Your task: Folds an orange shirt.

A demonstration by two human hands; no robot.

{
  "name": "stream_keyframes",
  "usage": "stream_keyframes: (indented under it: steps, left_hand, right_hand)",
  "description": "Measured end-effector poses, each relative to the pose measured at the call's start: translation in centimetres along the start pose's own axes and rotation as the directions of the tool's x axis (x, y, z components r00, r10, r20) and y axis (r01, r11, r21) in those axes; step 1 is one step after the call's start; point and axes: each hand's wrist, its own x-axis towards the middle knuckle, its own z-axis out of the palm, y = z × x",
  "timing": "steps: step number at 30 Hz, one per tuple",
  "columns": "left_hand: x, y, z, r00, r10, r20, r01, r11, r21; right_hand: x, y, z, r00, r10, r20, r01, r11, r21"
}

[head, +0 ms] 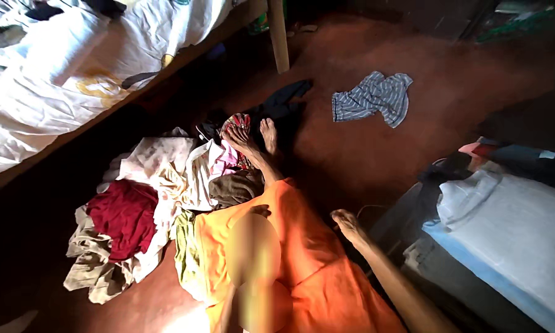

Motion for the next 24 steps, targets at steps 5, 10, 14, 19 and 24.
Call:
stream_keyframes:
  steps: [5,10,14,19,24]
  left_hand:
    - [5.5,-3.5,-0.3,0.992,-0.075,0.101,0.042,0.952,0.303]
    - [8.0,-6.0,0.4,0.955,-0.175,0.241,0.062,0.908,0.414]
    - [9.3,-7.6,-0.5,0.943,-0.102,0.317,0.005,0.956,0.294]
    - [10.6,-8.4,-0.3,0.956,-0.162,0.244,0.111,0.971,0.21]
    - [11.2,-8.1,-0.5,0.916,-0.166,0.366,0.094,0.974,0.205]
  right_hand:
    - [3.4,0.5,1.7,0.953,0.252,0.167,-0.188,0.927,-0.326]
    - [4.8,-1.4,2.3,0.966,0.144,0.213,-0.162,0.984,0.07]
    - [5.1,-4.6,0.0,0.99,-0.13,0.051,0.049,0.667,0.744]
    - [4.6,-3.3,0.0,0.987,-0.092,-0.129,0.154,0.741,0.654]
    - [7.9,-6.0,0.6,0.988,0.076,0.134,-0.149,0.703,0.696]
